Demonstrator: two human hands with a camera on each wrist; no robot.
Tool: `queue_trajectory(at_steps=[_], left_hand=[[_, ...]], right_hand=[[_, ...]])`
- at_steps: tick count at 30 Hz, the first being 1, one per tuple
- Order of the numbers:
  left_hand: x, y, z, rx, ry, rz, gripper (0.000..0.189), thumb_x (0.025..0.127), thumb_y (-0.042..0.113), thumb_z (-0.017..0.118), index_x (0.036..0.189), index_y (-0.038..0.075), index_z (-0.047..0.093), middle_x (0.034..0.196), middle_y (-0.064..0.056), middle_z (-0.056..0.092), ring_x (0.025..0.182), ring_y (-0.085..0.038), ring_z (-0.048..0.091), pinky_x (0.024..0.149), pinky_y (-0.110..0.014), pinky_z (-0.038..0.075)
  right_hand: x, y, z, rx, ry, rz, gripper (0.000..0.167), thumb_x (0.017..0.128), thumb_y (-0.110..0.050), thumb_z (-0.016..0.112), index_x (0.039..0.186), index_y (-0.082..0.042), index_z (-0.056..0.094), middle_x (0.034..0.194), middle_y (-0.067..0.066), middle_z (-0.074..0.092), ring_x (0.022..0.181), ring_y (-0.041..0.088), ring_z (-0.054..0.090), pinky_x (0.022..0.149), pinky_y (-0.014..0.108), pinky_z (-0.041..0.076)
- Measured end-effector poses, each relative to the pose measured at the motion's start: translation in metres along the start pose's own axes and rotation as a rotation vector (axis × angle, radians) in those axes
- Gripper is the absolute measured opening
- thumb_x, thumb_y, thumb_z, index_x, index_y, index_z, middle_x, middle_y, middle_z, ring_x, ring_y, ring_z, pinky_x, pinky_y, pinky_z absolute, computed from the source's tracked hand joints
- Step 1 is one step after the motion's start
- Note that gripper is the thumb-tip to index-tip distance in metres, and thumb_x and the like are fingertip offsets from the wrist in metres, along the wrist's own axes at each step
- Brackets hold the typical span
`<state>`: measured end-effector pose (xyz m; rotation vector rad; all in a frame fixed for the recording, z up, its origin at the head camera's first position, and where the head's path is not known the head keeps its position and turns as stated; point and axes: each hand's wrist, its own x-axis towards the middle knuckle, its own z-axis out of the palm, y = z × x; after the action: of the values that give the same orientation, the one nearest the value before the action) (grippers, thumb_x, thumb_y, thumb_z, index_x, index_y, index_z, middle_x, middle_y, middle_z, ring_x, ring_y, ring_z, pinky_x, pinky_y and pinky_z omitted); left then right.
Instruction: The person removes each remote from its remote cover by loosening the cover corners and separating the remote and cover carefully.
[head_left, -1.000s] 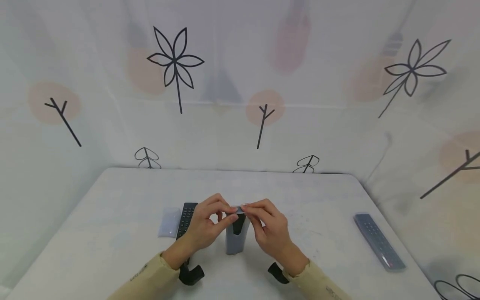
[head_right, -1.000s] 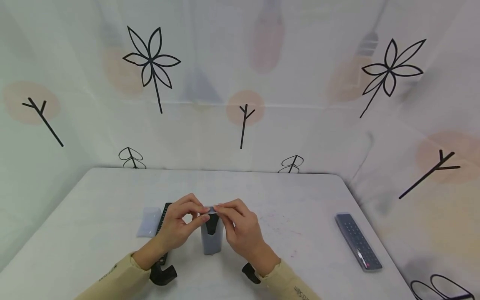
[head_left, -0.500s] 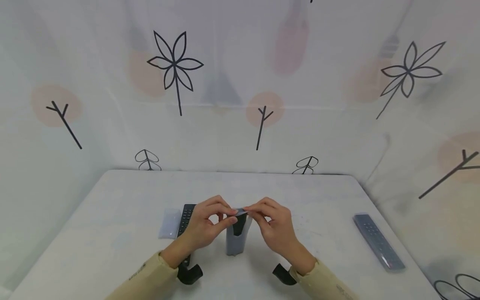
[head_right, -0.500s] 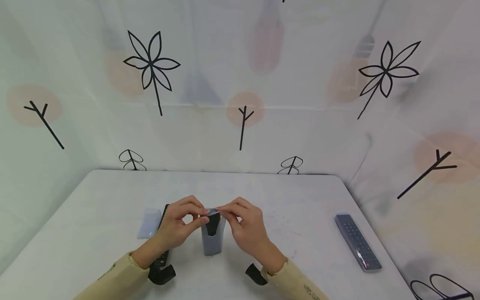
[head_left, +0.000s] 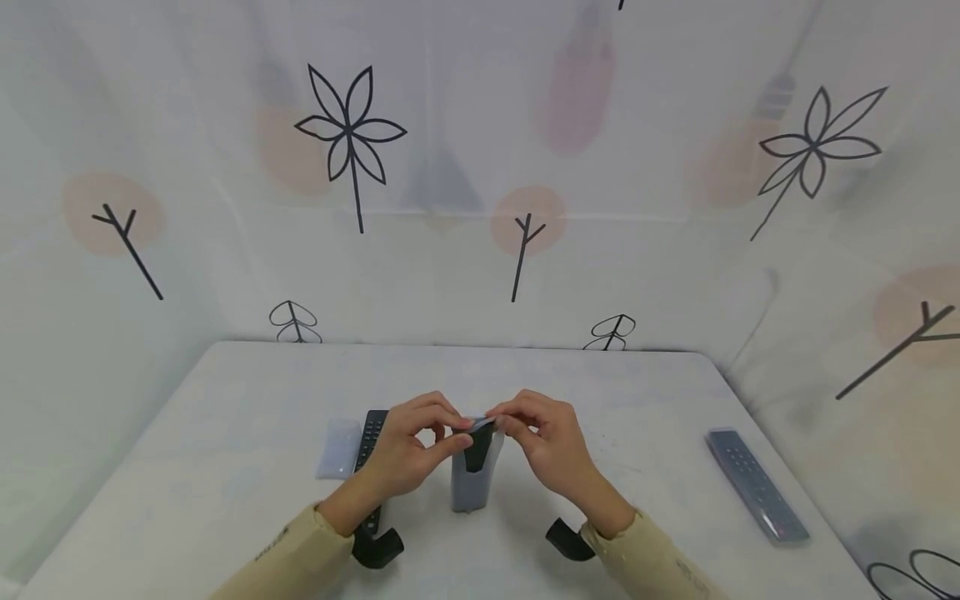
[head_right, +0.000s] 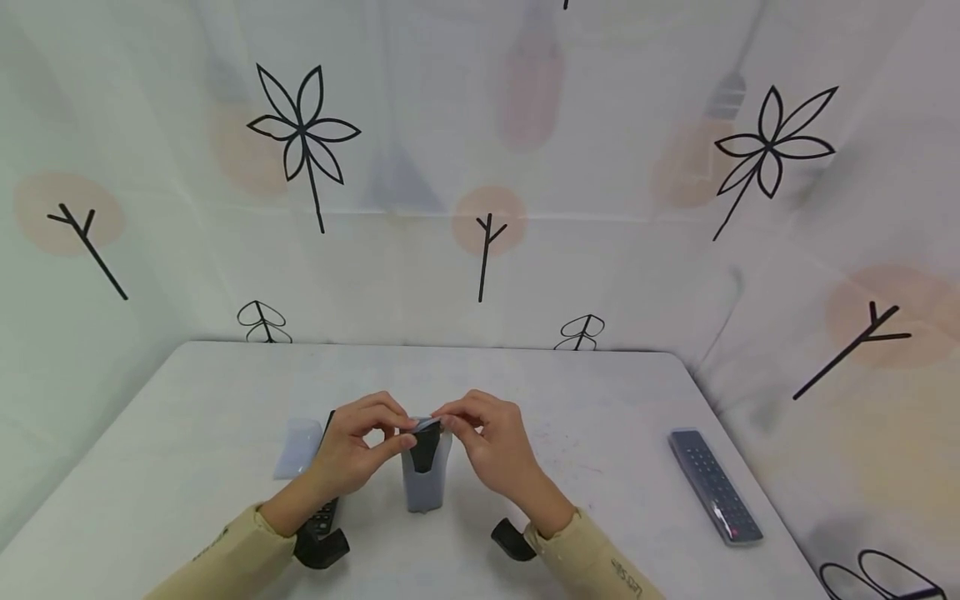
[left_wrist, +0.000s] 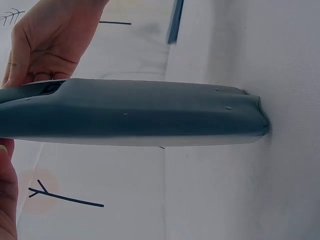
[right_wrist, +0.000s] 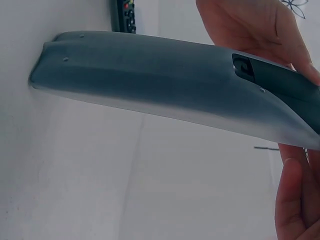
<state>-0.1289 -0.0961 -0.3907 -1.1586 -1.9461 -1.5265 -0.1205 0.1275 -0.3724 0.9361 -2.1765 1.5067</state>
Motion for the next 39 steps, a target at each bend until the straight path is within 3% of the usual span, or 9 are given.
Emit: queue_trajectory(at_steps=[7,17,25,28,33,39], left_hand=[[-0.003,-0.006,-0.002,-0.016,-0.032,0.008,0.024,0.081,-0.002,0.08,0.101,0.009,0.074,0.089,0.001,0.066,0.077,-0.012,0.06,0.057,-0.025,0.05],[0.0,-0.004,-0.006,-0.023,-0.063,-0.004,0.022,0.081,0.0,0.08,0.099,0.011,0.074,0.087,0.002,0.067,0.079,-0.012,0.061,0.056,-0.024,0.049],[0.002,-0.003,-0.007,-0.012,-0.075,-0.059,0.018,0.084,0.004,0.079,0.1,0.012,0.075,0.088,0.002,0.068,0.08,-0.011,0.061,0.058,-0.025,0.049],[0.002,-0.002,-0.007,-0.005,-0.067,-0.062,0.018,0.084,0.005,0.079,0.101,0.011,0.076,0.088,0.002,0.068,0.079,-0.011,0.061,0.057,-0.025,0.049],[-0.001,-0.002,-0.006,0.013,-0.054,-0.05,0.021,0.082,0.004,0.08,0.102,0.01,0.076,0.087,0.002,0.068,0.079,-0.011,0.062,0.056,-0.025,0.049],[-0.002,0.006,-0.004,0.014,-0.039,-0.015,0.026,0.077,-0.006,0.081,0.1,0.005,0.075,0.086,-0.001,0.068,0.078,-0.012,0.062,0.055,-0.025,0.049]], right_hand=[[0.0,0.004,0.0,0.086,-0.063,0.102,0.012,0.095,0.001,0.063,0.095,-0.006,0.073,0.088,0.002,0.069,0.076,0.017,0.064,0.07,0.03,0.055],[0.001,0.012,0.004,0.244,-0.175,0.215,0.013,0.099,-0.002,0.057,0.1,-0.001,0.069,0.089,0.004,0.063,0.075,0.017,0.054,0.07,0.029,0.05],[-0.007,0.012,0.011,0.285,-0.001,0.335,0.008,0.094,-0.002,0.066,0.101,0.001,0.069,0.092,0.008,0.066,0.077,0.018,0.061,0.072,0.029,0.055],[-0.01,0.012,0.013,0.245,0.031,0.306,0.008,0.093,-0.003,0.067,0.101,-0.002,0.069,0.095,0.007,0.069,0.083,0.018,0.065,0.078,0.03,0.056],[-0.013,0.01,0.015,0.151,0.052,0.139,0.014,0.094,-0.002,0.066,0.106,-0.007,0.07,0.102,0.005,0.072,0.096,0.019,0.067,0.087,0.031,0.054],[-0.015,0.008,0.016,0.187,0.046,0.003,0.021,0.096,0.008,0.058,0.11,-0.002,0.07,0.103,0.011,0.071,0.098,0.019,0.066,0.089,0.029,0.053]])
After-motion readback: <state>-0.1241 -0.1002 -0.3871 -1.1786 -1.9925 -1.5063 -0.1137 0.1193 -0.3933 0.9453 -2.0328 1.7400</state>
